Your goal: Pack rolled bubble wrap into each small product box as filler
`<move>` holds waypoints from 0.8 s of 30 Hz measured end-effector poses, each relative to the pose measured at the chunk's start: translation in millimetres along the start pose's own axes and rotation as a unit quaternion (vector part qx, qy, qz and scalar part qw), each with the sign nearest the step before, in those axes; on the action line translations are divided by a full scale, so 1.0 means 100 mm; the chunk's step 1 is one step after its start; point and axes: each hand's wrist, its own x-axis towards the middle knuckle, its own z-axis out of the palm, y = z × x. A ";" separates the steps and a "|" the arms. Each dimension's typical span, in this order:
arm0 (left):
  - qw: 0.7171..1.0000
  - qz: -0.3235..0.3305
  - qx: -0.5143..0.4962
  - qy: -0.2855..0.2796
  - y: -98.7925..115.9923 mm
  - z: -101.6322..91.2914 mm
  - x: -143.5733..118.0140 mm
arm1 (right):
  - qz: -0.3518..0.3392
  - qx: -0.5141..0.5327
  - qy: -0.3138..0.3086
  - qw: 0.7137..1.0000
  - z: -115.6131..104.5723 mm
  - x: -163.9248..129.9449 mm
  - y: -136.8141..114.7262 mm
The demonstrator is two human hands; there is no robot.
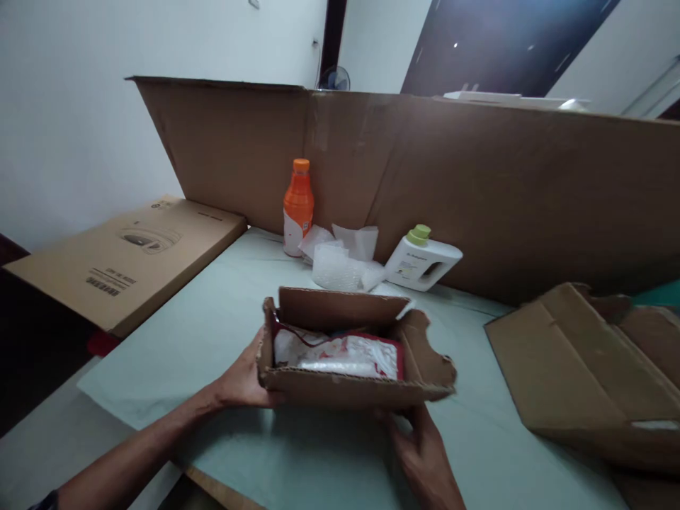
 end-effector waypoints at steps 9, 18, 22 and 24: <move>0.917 -0.095 0.066 0.381 -0.15 -1.58 -0.27 | -0.245 0.111 -0.072 0.960 1.37 0.93 -1.58; 0.853 -0.096 0.104 0.502 -0.22 -2.45 -0.04 | -0.144 0.090 -0.120 0.978 1.75 0.78 -0.89; 0.862 -0.052 0.090 0.496 -0.18 -2.56 0.15 | -0.145 0.064 -0.097 0.982 1.75 0.69 -0.60; 0.850 -0.055 0.099 0.514 -0.23 -2.73 0.27 | -0.156 0.052 -0.083 0.983 1.74 0.65 -0.54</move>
